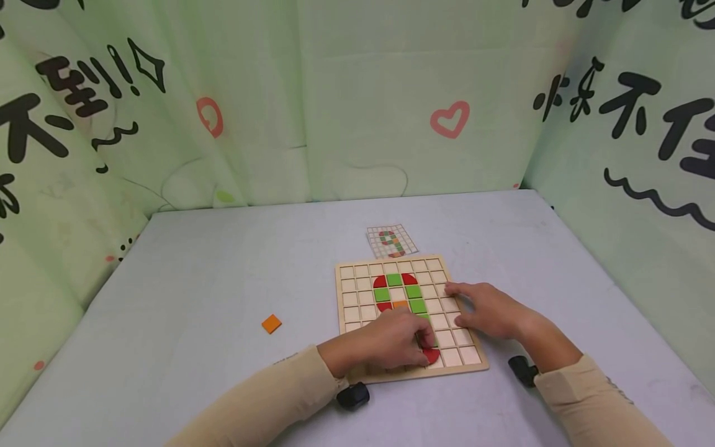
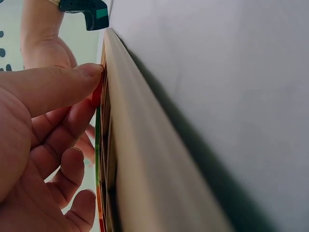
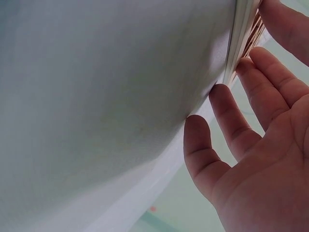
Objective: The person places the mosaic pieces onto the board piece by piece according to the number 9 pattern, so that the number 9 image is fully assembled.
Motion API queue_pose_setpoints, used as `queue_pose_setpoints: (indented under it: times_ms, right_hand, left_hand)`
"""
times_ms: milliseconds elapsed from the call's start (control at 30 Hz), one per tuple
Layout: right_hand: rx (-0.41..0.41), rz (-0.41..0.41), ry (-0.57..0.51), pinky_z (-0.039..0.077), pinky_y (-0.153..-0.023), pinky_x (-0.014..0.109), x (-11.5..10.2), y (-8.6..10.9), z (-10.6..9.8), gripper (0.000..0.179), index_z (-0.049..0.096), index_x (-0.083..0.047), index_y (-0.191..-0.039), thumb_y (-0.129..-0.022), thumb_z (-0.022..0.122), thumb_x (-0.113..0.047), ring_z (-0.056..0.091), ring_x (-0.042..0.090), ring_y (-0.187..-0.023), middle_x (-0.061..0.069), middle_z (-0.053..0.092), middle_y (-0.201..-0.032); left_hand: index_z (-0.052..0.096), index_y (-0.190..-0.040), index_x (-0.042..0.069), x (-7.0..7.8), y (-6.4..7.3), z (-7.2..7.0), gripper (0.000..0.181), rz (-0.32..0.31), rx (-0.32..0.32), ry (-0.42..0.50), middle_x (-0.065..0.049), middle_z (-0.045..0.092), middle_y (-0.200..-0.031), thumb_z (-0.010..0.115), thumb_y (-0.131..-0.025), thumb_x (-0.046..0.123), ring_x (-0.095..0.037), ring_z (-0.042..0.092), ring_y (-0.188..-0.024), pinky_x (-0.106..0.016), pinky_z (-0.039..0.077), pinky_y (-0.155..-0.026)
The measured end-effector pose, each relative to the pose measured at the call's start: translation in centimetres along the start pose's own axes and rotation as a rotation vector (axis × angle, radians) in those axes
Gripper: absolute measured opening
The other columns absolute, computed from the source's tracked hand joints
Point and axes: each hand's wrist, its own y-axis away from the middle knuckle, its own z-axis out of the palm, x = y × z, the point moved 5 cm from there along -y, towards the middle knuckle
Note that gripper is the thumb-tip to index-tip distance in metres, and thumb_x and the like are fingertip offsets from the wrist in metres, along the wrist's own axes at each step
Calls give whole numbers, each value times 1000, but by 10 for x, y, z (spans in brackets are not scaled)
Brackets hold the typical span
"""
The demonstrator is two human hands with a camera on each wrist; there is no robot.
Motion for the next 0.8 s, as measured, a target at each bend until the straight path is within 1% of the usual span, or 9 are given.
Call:
queue_pose_setpoints:
  times_ms: [233, 467, 667, 800]
  right_hand:
    - [4, -12, 0, 36, -101, 64, 0, 0, 0, 57, 54, 2, -138, -89, 75, -18, 42, 51, -132, 24, 48, -146]
    - [4, -16, 4, 36, -101, 64, -1, 1, -1, 57, 54, 2, -138, -89, 74, -18, 42, 51, -131, 24, 47, -146]
    - [1, -7, 6, 36, -101, 64, 1, 0, -1, 58, 53, 1, -139, -89, 74, -18, 42, 51, -131, 25, 48, -146]
    - [-1, -5, 5, 37, -101, 64, 1, 0, -1, 58, 52, 1, -140, -89, 74, -18, 42, 50, -132, 25, 48, -146]
  left_hand:
    - [69, -94, 24, 3, -1, 0, 15, 38, 5, -28, 22, 56, -76, 81, -86, 30, 6, 48, -75, -10, 36, -66]
    - [68, -92, 25, 3, -2, 2, 16, 32, 5, -45, 22, 55, -75, 81, -86, 33, 6, 47, -73, -10, 35, -65]
    - [67, -90, 24, 4, -3, 2, 16, 41, 7, -48, 22, 55, -74, 80, -87, 32, 7, 48, -71, -10, 36, -64]
    - [66, -89, 24, 4, -3, 2, 16, 34, 2, -51, 22, 55, -74, 80, -87, 32, 8, 48, -71, -9, 36, -64]
